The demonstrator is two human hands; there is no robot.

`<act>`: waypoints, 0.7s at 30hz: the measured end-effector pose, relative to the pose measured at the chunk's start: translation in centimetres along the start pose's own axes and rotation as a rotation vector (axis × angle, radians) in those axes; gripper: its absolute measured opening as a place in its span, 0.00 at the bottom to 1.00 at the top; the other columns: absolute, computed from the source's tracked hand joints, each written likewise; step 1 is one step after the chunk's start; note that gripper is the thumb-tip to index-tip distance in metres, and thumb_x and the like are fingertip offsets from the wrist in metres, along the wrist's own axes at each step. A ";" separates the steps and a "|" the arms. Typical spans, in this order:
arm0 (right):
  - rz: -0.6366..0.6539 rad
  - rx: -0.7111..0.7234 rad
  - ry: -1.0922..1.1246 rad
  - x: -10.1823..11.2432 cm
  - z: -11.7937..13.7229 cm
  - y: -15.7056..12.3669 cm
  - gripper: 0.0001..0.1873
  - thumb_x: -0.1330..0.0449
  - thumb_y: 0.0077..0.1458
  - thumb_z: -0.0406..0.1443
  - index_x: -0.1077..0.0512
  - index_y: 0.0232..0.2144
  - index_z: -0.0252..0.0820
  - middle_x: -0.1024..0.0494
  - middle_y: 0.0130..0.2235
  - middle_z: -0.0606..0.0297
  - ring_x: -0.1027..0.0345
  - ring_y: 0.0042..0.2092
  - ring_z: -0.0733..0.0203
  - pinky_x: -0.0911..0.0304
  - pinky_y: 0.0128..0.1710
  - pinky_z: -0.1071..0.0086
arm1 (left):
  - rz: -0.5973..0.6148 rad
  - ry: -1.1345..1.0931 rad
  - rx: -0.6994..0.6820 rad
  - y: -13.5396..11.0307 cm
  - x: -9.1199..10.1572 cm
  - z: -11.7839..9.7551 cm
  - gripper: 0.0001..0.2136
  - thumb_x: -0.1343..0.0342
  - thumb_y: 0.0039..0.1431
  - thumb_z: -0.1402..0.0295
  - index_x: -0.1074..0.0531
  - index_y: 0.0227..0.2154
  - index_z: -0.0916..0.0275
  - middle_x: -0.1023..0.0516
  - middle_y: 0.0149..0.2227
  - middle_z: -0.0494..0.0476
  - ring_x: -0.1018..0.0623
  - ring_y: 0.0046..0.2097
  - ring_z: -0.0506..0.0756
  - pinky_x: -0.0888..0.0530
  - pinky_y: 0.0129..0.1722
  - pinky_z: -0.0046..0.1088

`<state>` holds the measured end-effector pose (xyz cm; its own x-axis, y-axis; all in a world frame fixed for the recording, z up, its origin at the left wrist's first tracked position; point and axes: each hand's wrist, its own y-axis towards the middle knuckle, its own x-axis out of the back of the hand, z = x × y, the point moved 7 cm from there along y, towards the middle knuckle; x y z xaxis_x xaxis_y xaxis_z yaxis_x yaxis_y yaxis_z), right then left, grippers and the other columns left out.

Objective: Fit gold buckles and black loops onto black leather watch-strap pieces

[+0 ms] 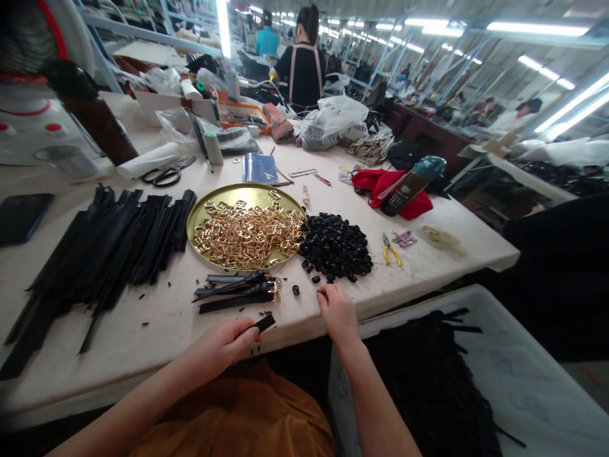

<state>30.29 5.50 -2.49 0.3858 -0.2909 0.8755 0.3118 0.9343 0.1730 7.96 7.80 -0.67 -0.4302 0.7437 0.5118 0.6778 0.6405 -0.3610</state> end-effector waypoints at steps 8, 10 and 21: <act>-0.253 -0.254 0.038 3.2 -5.1 3.5 0.18 0.49 0.51 0.45 0.31 0.31 0.36 0.28 0.30 0.56 0.37 0.32 0.55 0.43 0.33 0.62 | -0.011 0.018 -0.006 -1.2 0.0 -0.3 0.15 0.60 0.58 0.62 0.32 0.25 0.63 0.30 0.24 0.52 0.31 0.29 0.52 0.42 0.27 0.25; -0.261 -0.277 0.061 3.2 -5.9 4.4 0.16 0.47 0.48 0.45 0.31 0.27 0.37 0.29 0.26 0.59 0.38 0.29 0.56 0.44 0.32 0.62 | -0.008 0.024 -0.005 -1.3 -0.1 -0.3 0.15 0.60 0.58 0.62 0.32 0.26 0.63 0.30 0.24 0.52 0.31 0.29 0.52 0.42 0.27 0.25; -0.081 -0.237 0.621 1.8 0.7 0.5 0.19 0.44 0.47 0.50 0.31 0.29 0.40 0.26 0.29 0.63 0.32 0.30 0.61 0.36 0.33 0.65 | -0.162 -0.025 -0.120 -1.5 1.3 -2.5 0.15 0.60 0.59 0.62 0.30 0.30 0.63 0.29 0.25 0.52 0.31 0.28 0.51 0.41 0.26 0.24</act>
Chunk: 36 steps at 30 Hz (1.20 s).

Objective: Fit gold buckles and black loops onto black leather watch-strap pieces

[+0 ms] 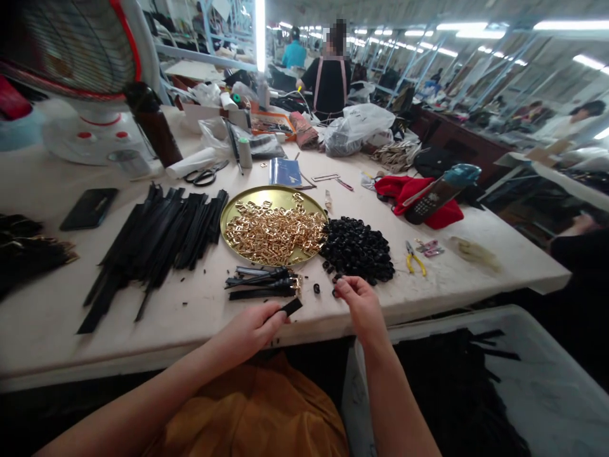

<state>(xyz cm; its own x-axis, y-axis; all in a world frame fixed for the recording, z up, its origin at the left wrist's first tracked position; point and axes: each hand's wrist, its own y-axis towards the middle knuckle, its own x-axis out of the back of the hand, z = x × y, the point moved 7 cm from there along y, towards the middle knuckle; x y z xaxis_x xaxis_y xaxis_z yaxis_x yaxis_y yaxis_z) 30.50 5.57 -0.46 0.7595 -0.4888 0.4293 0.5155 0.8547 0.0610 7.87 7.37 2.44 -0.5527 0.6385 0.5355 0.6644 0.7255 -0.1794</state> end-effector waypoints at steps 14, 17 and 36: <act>0.174 0.010 0.038 -8.4 -0.3 -4.1 0.15 0.42 0.48 0.46 0.32 0.31 0.40 0.28 0.28 0.64 0.35 0.29 0.60 0.38 0.30 0.66 | -0.175 -0.217 0.127 3.1 -0.9 5.7 0.15 0.61 0.59 0.62 0.32 0.31 0.65 0.28 0.23 0.51 0.33 0.21 0.48 0.39 0.22 0.22; 0.147 0.007 0.057 -8.1 -0.5 -4.7 0.15 0.43 0.49 0.46 0.32 0.32 0.40 0.28 0.28 0.64 0.35 0.30 0.60 0.38 0.31 0.66 | -0.176 -0.302 0.123 3.0 -0.9 5.8 0.15 0.61 0.59 0.62 0.32 0.32 0.65 0.28 0.23 0.50 0.34 0.20 0.46 0.38 0.21 0.22; 0.278 0.444 -0.364 -11.1 5.8 -6.6 0.10 0.49 0.55 0.37 0.31 0.38 0.43 0.30 0.36 0.59 0.35 0.34 0.59 0.39 0.36 0.65 | -0.367 -0.577 0.238 -2.3 4.9 8.4 0.13 0.57 0.58 0.62 0.33 0.33 0.67 0.35 0.19 0.47 0.38 0.18 0.44 0.40 0.19 0.20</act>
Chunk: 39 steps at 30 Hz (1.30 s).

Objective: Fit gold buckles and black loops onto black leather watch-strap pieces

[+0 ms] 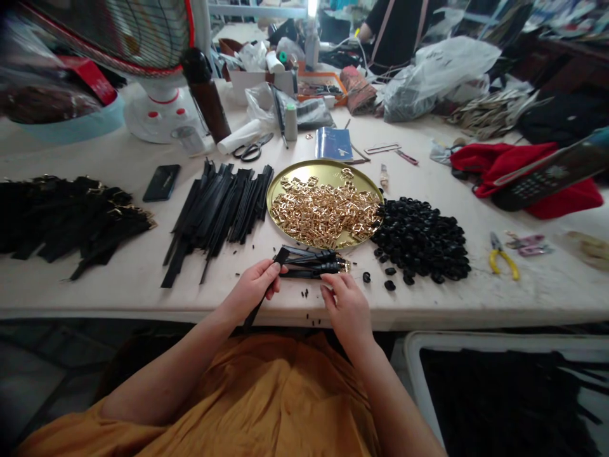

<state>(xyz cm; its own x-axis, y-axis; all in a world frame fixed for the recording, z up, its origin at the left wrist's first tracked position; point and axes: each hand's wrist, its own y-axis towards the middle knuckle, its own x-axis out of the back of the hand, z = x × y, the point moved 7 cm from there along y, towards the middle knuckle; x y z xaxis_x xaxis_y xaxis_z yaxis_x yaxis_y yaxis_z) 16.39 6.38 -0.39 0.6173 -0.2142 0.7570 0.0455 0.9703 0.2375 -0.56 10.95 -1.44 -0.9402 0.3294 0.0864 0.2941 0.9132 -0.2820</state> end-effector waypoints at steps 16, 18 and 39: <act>0.110 -0.656 1.195 -2.3 -1.0 0.5 0.16 0.33 0.37 0.42 0.31 0.29 0.44 0.27 0.29 0.70 0.33 0.29 0.67 0.35 0.33 0.70 | 0.133 0.320 -0.175 -1.4 -3.4 -1.9 0.14 0.59 0.59 0.63 0.33 0.27 0.64 0.32 0.20 0.48 0.33 0.23 0.47 0.40 0.24 0.21; 0.102 -0.739 1.283 -2.5 -1.2 0.1 0.16 0.31 0.34 0.40 0.30 0.28 0.44 0.26 0.28 0.71 0.32 0.28 0.69 0.35 0.32 0.72 | 0.138 0.372 -0.185 -1.5 -3.6 -2.3 0.13 0.59 0.59 0.64 0.33 0.27 0.64 0.33 0.20 0.48 0.33 0.24 0.48 0.40 0.24 0.21; 0.174 -0.658 1.207 -2.1 -2.7 -0.7 0.18 0.36 0.45 0.41 0.28 0.41 0.48 0.25 0.30 0.69 0.34 0.29 0.69 0.36 0.32 0.74 | 0.265 0.504 -0.236 -1.2 -3.8 -3.5 0.14 0.59 0.59 0.65 0.29 0.30 0.64 0.28 0.26 0.50 0.32 0.28 0.49 0.39 0.27 0.22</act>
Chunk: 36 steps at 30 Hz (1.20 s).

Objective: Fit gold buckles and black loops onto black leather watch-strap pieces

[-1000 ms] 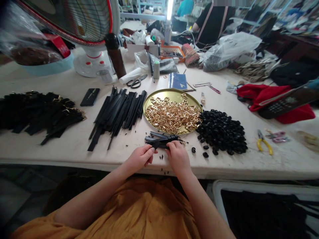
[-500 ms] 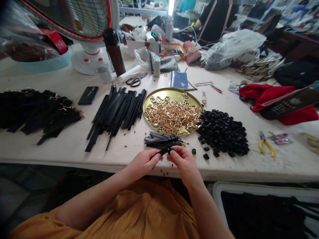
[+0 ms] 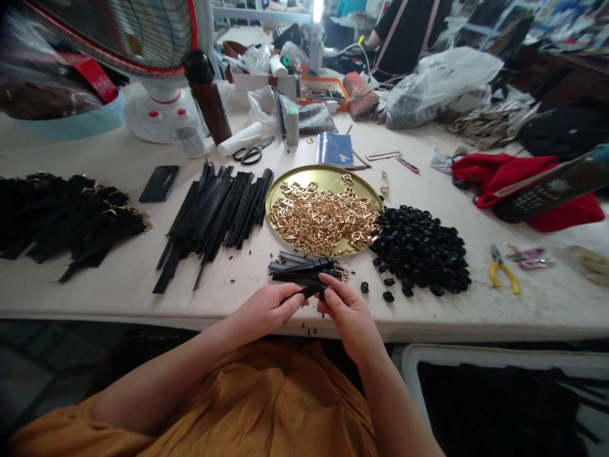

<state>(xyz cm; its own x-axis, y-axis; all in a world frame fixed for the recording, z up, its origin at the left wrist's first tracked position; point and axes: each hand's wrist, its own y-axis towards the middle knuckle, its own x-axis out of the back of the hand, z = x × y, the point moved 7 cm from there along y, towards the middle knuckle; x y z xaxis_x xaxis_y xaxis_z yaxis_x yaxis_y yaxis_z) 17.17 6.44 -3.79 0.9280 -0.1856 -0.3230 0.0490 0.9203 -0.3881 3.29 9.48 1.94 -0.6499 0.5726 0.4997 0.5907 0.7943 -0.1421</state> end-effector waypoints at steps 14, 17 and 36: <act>-0.115 0.058 0.153 -1.0 0.1 -1.1 0.10 0.33 0.40 0.40 0.30 0.24 0.44 0.26 0.26 0.70 0.34 0.28 0.68 0.36 0.30 0.74 | -0.063 -0.074 0.065 -1.0 -1.3 -0.2 0.15 0.60 0.59 0.64 0.29 0.31 0.65 0.31 0.23 0.50 0.33 0.26 0.49 0.39 0.26 0.22; -0.140 0.187 -0.071 -0.5 1.0 -1.6 0.10 0.35 0.43 0.41 0.30 0.25 0.44 0.26 0.27 0.69 0.35 0.29 0.67 0.38 0.32 0.71 | 0.007 -0.026 0.064 -1.2 -1.5 -0.2 0.15 0.60 0.58 0.63 0.29 0.30 0.64 0.30 0.23 0.50 0.32 0.26 0.49 0.39 0.26 0.22; -0.005 0.357 -0.824 -0.1 2.4 -2.4 0.06 0.39 0.45 0.40 0.27 0.27 0.45 0.25 0.28 0.65 0.33 0.31 0.58 0.38 0.33 0.66 | 0.141 0.396 0.024 -1.1 -1.2 -0.3 0.14 0.56 0.55 0.65 0.29 0.23 0.63 0.28 0.22 0.54 0.32 0.24 0.51 0.46 0.21 0.25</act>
<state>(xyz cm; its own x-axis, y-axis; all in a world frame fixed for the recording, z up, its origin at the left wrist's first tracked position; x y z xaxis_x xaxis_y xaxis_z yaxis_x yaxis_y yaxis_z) 17.81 5.06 -0.73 0.8912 -0.0100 0.4534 0.0377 0.9979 -0.0521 3.58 7.81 1.76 -0.3267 0.5572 0.7634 0.6465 0.7210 -0.2496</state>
